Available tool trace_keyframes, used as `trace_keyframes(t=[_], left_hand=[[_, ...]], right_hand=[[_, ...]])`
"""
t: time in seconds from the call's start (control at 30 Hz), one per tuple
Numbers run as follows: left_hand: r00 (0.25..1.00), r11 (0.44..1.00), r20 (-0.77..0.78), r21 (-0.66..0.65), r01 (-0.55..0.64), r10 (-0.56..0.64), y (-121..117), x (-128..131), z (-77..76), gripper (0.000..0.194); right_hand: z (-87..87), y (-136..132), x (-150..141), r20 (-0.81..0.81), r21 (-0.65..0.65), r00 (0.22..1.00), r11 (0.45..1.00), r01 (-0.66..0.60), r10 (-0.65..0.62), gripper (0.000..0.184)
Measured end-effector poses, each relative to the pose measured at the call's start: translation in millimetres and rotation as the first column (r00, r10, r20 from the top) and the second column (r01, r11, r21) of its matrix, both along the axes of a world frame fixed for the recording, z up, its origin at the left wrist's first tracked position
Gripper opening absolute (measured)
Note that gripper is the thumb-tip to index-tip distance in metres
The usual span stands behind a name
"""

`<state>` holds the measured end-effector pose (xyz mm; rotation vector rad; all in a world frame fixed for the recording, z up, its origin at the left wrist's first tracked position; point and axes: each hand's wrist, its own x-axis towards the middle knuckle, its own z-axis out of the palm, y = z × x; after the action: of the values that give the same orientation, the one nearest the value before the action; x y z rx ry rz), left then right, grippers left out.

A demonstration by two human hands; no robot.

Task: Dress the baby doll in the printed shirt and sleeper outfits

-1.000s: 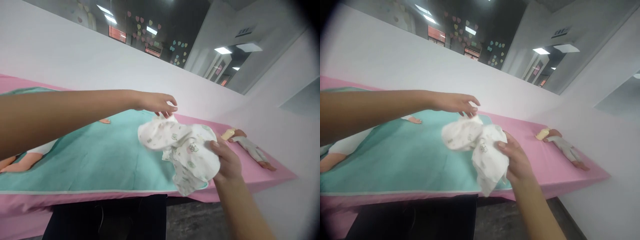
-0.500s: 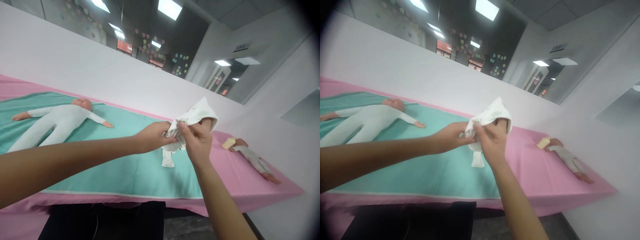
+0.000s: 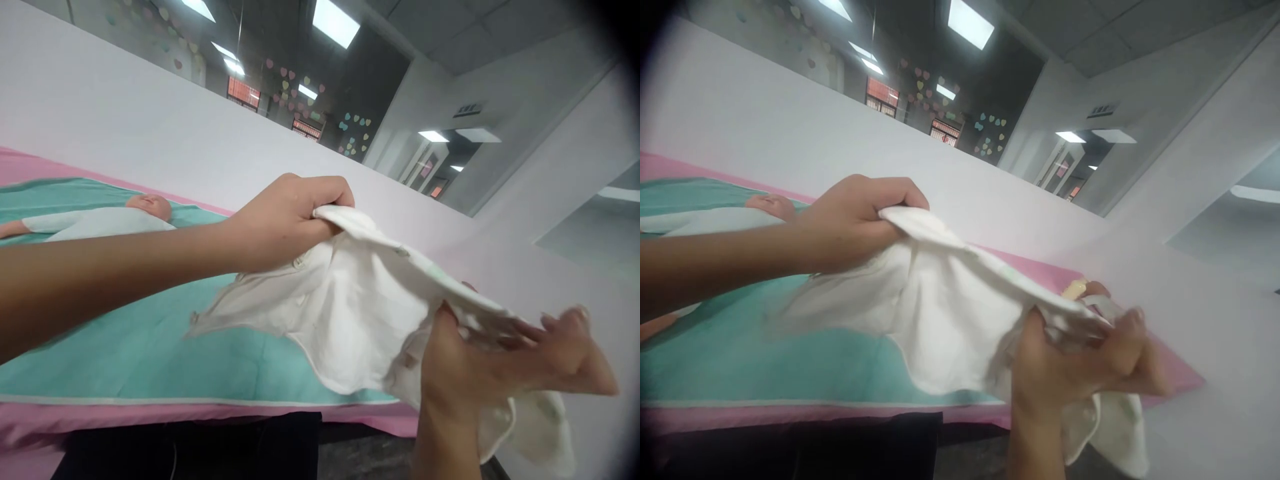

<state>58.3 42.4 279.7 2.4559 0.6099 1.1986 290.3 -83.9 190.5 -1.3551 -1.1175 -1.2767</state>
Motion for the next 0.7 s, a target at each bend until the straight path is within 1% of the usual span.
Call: trace_keyframes(t=[0.03, 0.07, 0.1, 0.13, 0.17, 0.2, 0.23, 0.27, 0.3, 0.33, 0.37, 0.4, 0.43, 0.47, 0.5, 0.57, 0.63, 0.67, 0.7], left_hand=[[0.999, 1.0, -0.032, 0.02, -0.001, 0.002, -0.7, -1.9, 0.8, 0.017], [0.998, 0.999, -0.059, 0.036, -0.005, 0.007, 0.5, -3.7, 1.3, 0.018], [0.996, 0.999, -0.088, 0.048, -0.013, 0.018, 4.1, -5.2, 1.3, 0.02], [0.991, 0.998, -0.13, 0.054, -0.031, 0.037, 9.8, -6.9, 0.7, 0.02], [0.98, 0.997, -0.189, 0.056, -0.059, 0.069, 17.5, -9.0, -0.4, 0.02], [0.96, 0.993, -0.259, 0.059, -0.099, 0.111, 26.4, -11.9, -1.9, 0.02], [0.929, 0.988, -0.336, 0.063, -0.142, 0.155, 35.7, -15.9, -3.3, 0.019], [0.895, 0.981, -0.4, 0.069, -0.184, 0.196, 44.3, -21.2, -4.3, 0.019], [0.869, 0.974, -0.442, 0.067, -0.217, 0.224, 51.5, -27.8, -4.4, 0.021], [0.85, 0.969, -0.47, 0.056, -0.239, 0.237, 56.7, -35.3, -3.6, 0.024], [0.841, 0.968, -0.487, 0.036, -0.248, 0.234, 60.0, -43.2, -1.9, 0.027], [0.838, 0.97, -0.502, 0.008, -0.243, 0.214, 61.4, -51.0, 0.4, 0.032], [0.834, 0.974, -0.52, -0.024, -0.227, 0.182, 61.6, -58.2, 2.7, 0.036], [0.825, 0.977, -0.547, -0.059, -0.207, 0.142, 61.1, -64.4, 4.6, 0.04], [0.81, 0.977, -0.578, -0.097, -0.19, 0.1, 60.3, -69.7, 5.6, 0.042], [0.778, 0.967, -0.628, -0.181, -0.178, 0.026, 58.6, -78.2, 4.4, 0.042], [0.772, 0.946, -0.635, -0.272, -0.178, -0.037, 56.3, -87.2, 0.3, 0.039], [0.777, 0.935, -0.626, -0.31, -0.173, -0.064, 54.7, -92.7, -2.0, 0.039], [0.781, 0.927, -0.619, -0.336, -0.167, -0.084, 53.1, -99.2, -4.2, 0.039]], right_hand=[[2.0, 4.2, 1.7, -0.049, -0.019, 0.999, 1.0, 0.011, -0.012, 0.064], [3.0, 10.6, 4.3, -0.113, -0.115, 0.994, 0.993, -0.02, 0.007, 0.049], [2.9, 18.4, 7.6, -0.19, -0.271, 0.981, 0.958, -0.096, 0.044, 0.036], [2.0, 26.4, 11.2, -0.298, -0.408, 0.951, 0.89, -0.201, 0.078, 0.026], [0.7, 33.4, 14.6, -0.441, -0.484, 0.894, 0.818, -0.311, 0.078, 0.021], [-0.4, 38.3, 17.5, -0.567, -0.509, 0.822, 0.763, -0.398, 0.05, 0.019], [-0.8, 40.4, 19.5, -0.66, -0.503, 0.751, 0.731, -0.461, 0.021, 0.018], [-0.1, 39.6, 20.6, -0.712, -0.483, 0.702, 0.722, -0.495, 0.005, 0.016], [1.6, 36.2, 21.0, -0.73, -0.464, 0.683, 0.723, -0.511, 0.014, 0.013], [4.2, 30.9, 21.1, -0.726, -0.451, 0.686, 0.722, -0.525, 0.045, 0.012], [7.2, 24.7, 21.3, -0.715, -0.447, 0.694, 0.708, -0.547, 0.086, 0.014], [10.3, 18.8, 22.1, -0.709, -0.454, 0.694, 0.671, -0.586, 0.126, 0.017], [12.9, 13.9, 23.6, -0.715, -0.471, 0.681, 0.611, -0.637, 0.159, 0.02], [14.9, 10.5, 25.9, -0.733, -0.49, 0.655, 0.526, -0.695, 0.183, 0.023], [16.2, 8.6, 28.7, -0.759, -0.505, 0.621, 0.425, -0.751, 0.195, 0.024], [16.5, 7.6, 35.0, -0.822, -0.505, 0.539, 0.203, -0.839, 0.184, 0.026], [15.0, 6.5, 40.5, -0.884, -0.452, 0.446, -0.01, -0.892, 0.14, 0.029], [13.8, 4.9, 42.7, -0.91, -0.409, 0.398, -0.106, -0.906, 0.112, 0.032], [12.6, 2.9, 44.3, -0.935, -0.354, 0.343, -0.187, -0.916, 0.088, 0.036]])
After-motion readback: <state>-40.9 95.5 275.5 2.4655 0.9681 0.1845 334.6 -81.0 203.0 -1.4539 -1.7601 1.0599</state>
